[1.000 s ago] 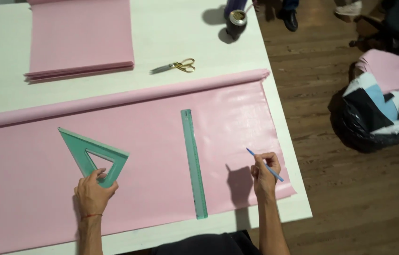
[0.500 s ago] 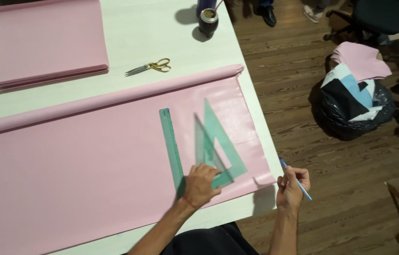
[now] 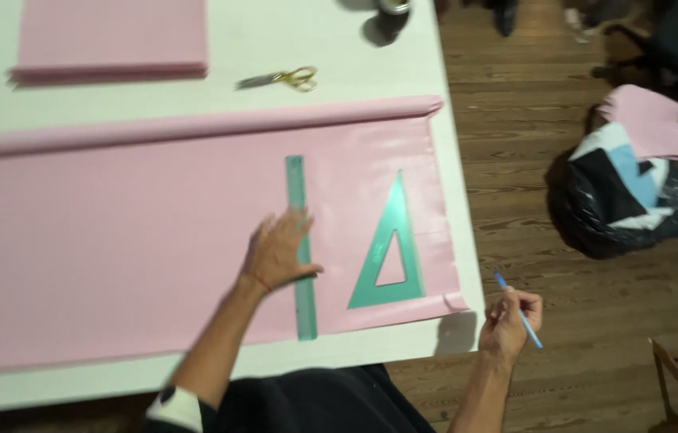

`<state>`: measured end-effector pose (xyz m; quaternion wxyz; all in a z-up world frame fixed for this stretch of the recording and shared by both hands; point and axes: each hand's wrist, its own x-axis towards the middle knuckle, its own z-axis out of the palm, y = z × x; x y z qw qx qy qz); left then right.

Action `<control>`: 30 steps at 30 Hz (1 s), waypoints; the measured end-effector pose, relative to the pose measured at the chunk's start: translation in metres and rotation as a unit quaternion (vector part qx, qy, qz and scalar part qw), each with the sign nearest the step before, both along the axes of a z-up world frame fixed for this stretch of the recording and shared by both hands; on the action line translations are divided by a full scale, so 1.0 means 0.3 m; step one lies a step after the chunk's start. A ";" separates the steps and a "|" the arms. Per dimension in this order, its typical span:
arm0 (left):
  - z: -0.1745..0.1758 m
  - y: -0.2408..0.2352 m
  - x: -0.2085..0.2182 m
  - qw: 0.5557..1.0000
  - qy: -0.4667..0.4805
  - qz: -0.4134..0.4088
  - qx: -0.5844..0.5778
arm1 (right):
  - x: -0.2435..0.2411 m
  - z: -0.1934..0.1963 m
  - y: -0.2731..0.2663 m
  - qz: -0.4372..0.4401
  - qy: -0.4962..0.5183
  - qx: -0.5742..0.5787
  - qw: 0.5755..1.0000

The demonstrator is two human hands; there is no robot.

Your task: Measuring and marking dimensions on a roll of pink leather using a ruler, set square, and pen.

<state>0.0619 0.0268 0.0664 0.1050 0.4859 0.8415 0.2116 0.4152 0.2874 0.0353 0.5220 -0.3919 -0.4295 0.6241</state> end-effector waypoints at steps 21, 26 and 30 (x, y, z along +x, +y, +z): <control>-0.083 -0.371 -0.231 0.960 0.107 -0.194 -0.169 | -0.552 -0.015 -0.843 -0.006 0.031 -0.048 0.998; -0.064 -0.744 -0.471 0.965 0.101 -0.162 -0.182 | -0.525 -0.080 -0.968 -0.025 -0.009 -0.051 0.998; -0.111 -0.983 -0.613 0.970 0.110 -0.135 -0.170 | -0.557 -0.066 -1.031 -0.031 0.014 -0.055 0.998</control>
